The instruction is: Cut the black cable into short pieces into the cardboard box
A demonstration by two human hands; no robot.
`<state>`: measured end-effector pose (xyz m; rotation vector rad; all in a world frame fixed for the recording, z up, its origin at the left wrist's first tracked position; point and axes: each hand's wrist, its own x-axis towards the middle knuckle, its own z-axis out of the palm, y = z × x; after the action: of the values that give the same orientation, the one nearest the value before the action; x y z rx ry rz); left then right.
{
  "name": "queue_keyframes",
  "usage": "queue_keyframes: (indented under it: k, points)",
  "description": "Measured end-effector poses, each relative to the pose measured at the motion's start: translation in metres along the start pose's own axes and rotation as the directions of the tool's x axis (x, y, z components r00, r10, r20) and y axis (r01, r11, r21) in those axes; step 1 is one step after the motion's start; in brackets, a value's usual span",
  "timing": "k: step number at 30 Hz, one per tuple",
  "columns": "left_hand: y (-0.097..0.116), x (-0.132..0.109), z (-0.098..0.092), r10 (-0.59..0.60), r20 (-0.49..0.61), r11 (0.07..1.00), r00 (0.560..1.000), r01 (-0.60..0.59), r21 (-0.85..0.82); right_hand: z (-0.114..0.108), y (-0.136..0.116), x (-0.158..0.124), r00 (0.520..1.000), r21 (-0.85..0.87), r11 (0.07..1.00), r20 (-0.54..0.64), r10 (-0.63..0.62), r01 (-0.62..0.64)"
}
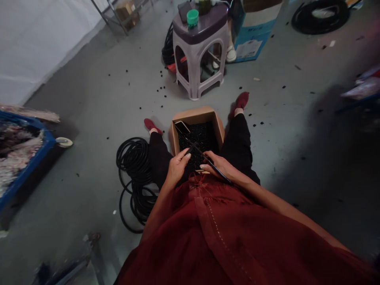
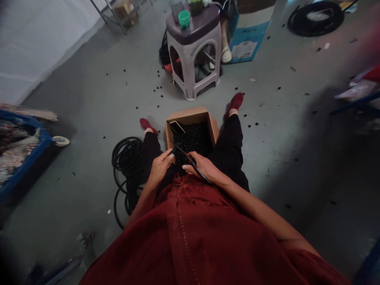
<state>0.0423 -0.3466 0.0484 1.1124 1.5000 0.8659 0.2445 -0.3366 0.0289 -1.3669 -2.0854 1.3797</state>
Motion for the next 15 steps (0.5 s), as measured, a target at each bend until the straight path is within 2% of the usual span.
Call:
queue_keyframes:
  k: [4, 15]
  points:
    - [-0.001, 0.001, -0.001, 0.014, 0.011, 0.999, 1.000, -0.015, 0.038, 0.003, 0.003, 0.001, 1.000, -0.040, 0.999, -0.015, -0.020, 0.019]
    - [-0.013, 0.003, 0.011, -0.032, -0.026, 0.999, 0.999, 0.031, -0.039, 0.007, 0.009, -0.002, 0.999, -0.038, 0.998, -0.013, 0.046, -0.046]
